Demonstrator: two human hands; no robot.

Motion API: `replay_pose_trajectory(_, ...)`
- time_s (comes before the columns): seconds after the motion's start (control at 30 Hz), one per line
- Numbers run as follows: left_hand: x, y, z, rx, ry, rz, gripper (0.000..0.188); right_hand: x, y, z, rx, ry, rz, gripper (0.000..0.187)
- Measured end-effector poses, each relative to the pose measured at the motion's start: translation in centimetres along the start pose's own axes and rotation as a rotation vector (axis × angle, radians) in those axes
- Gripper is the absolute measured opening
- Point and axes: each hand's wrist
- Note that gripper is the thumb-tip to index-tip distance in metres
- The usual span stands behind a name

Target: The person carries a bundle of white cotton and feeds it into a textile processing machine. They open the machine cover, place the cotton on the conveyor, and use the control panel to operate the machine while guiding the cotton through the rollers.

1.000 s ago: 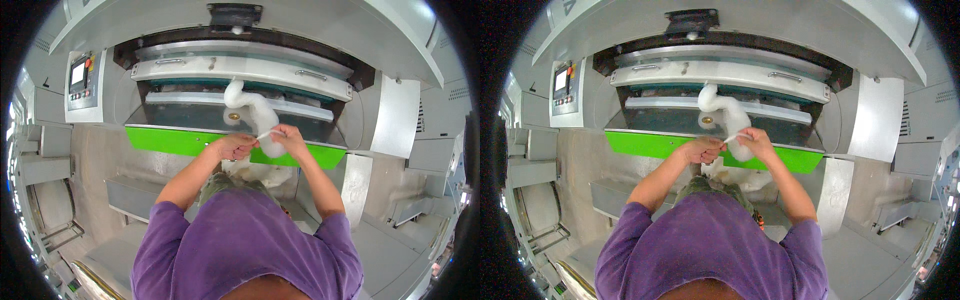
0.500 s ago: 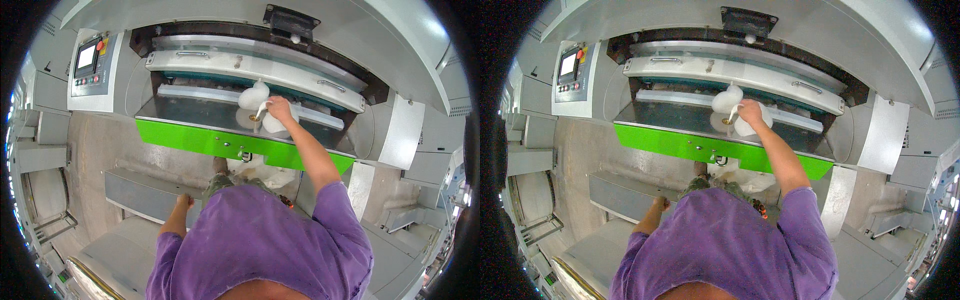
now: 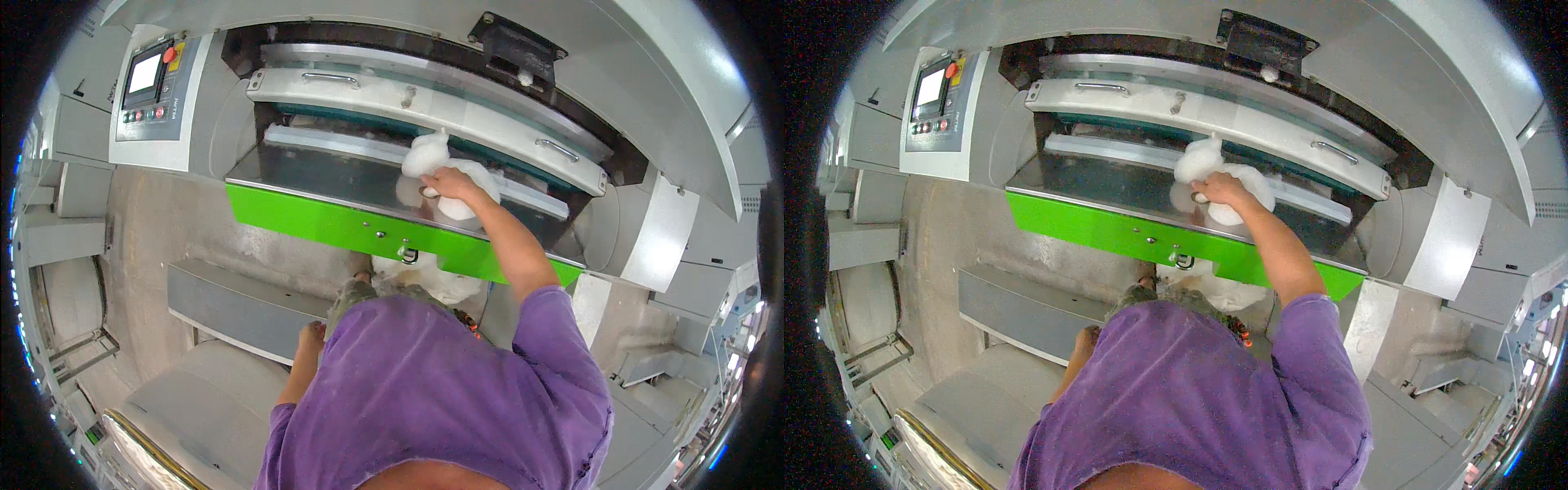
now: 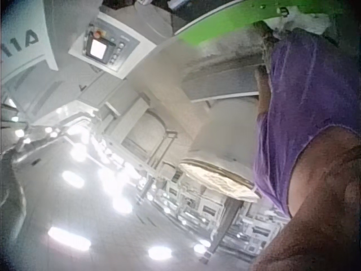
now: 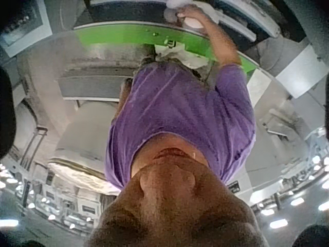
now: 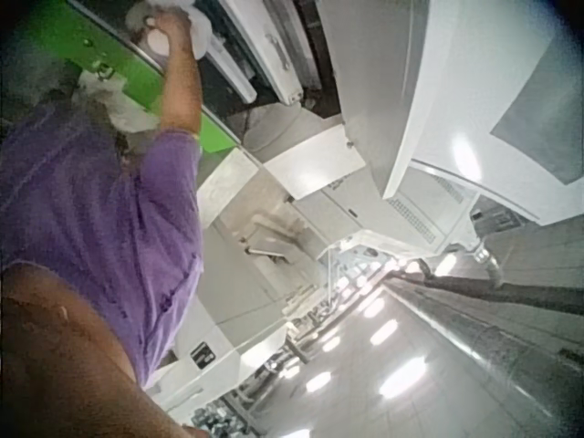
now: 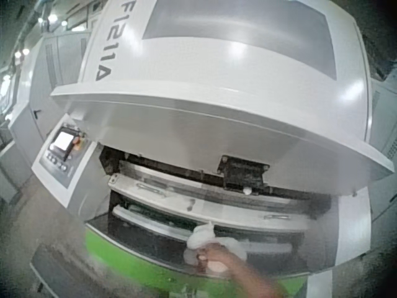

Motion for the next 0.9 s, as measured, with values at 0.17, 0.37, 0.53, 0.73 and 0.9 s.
replay_pose_trajectory(0.17,5.9,-1.6,0.8,0.103,0.974,-0.385,0.015,0.4,-0.1,1.7,-0.064,-0.029,0.047,0.075)
replay_pose_trajectory(0.37,9.8,-1.2,-0.3,0.113,0.937,-0.296,0.014,0.6,-0.5,2.3,0.24,-0.076,-0.061,0.063)
replay_pose_trajectory(0.53,8.1,-2.1,-1.0,0.026,1.055,-0.353,0.013,1.8,-0.7,0.0,0.348,-0.093,-0.066,0.058)
replay_pose_trajectory(0.73,6.6,-1.8,1.4,0.167,0.879,-0.437,0.014,-0.4,-0.3,3.2,0.096,0.048,-0.02,0.077)
replay_pose_trajectory(0.9,7.5,-0.5,2.0,0.211,0.843,-0.452,0.021,0.5,-1.7,-1.2,0.274,-0.089,-0.111,0.063)
Point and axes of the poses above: each hand's wrist, its own y-axis away from the middle knuckle, its own z-axis out of the palm, x = y × z, and after that the axes turned 9 degrees about y, right-handed
